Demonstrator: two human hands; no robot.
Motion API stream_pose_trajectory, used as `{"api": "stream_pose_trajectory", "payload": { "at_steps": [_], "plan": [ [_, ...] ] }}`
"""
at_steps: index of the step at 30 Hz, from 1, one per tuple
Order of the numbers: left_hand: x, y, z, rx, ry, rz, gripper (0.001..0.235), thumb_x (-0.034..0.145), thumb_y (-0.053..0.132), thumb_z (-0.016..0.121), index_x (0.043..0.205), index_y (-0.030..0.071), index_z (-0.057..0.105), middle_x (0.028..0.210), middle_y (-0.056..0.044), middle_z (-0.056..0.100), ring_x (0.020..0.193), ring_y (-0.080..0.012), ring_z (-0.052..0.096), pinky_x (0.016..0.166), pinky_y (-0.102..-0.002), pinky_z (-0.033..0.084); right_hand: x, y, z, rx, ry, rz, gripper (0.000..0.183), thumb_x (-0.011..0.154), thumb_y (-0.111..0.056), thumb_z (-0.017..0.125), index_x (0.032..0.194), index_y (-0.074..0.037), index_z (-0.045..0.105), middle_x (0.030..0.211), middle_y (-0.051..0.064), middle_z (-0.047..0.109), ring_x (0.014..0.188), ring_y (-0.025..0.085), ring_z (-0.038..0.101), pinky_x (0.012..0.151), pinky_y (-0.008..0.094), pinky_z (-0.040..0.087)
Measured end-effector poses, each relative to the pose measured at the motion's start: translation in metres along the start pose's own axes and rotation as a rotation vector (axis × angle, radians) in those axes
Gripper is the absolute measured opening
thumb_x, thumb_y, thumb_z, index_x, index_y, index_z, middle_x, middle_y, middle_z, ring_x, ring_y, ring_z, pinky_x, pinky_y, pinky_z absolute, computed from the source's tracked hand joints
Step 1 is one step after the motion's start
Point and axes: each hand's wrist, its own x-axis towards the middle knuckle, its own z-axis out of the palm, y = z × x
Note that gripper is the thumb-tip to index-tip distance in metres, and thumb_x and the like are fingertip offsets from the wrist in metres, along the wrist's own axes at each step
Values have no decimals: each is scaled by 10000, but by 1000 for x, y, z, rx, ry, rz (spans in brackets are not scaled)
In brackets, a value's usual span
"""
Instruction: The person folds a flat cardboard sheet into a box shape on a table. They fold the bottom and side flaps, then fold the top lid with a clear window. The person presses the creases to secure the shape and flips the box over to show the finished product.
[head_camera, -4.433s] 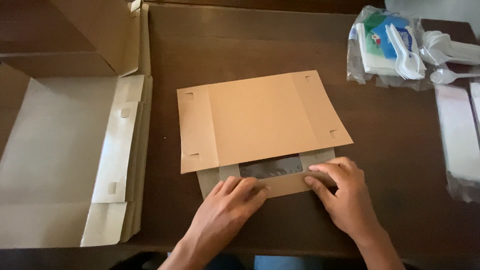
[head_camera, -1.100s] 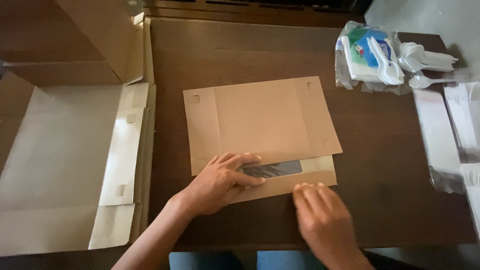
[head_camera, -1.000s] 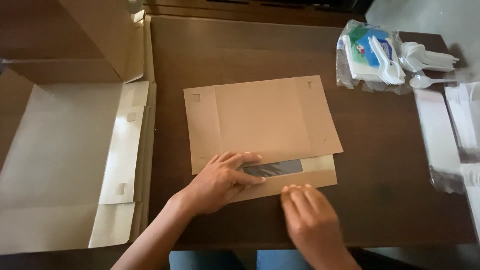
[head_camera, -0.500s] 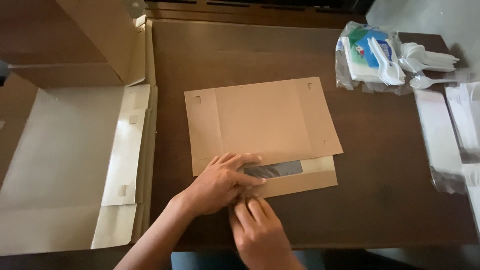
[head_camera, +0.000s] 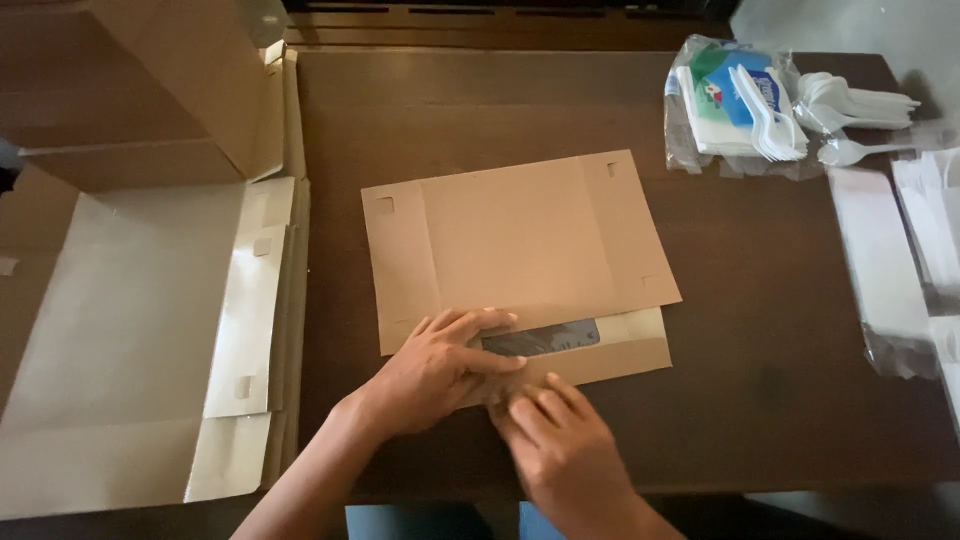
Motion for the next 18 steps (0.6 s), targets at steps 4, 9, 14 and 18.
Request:
{"api": "stream_pose_trajectory", "payload": {
  "at_steps": [4,9,14,18],
  "plan": [
    [0,-3,3,19,-6,18,387,978,135,542,1253,303,755,1507,-88,526,1371,-336,471,1055,-518,359,-21,24,-4,-33,-106,43,312,940,-49,632,1243,-28,704,1072,139,731,984,290,685,1002,497,530],
    [1,-1,3,2,4,-23,355,978,132,605,1239,306,771,1500,-61,546,1382,-321,471,1036,-521,383,-39,51,-13,-57,-68,98,354,826,102,707,1142,-56,734,1085,120,765,986,237,727,982,444,605],
    [2,5,-1,10,-25,-34,386,988,122,561,1262,303,763,1514,-63,527,1380,-333,451,1027,-536,376,-49,74,-30,-148,-67,95,352,827,60,711,1161,-50,737,1092,95,756,980,230,712,997,441,573],
    [2,8,-3,15,-44,-51,379,992,116,567,1259,294,769,1514,-53,519,1369,-331,440,1014,-534,380,-57,88,-42,-194,-57,112,364,815,87,713,1153,-45,749,1095,84,756,971,216,707,1019,448,570]
  ]
}}
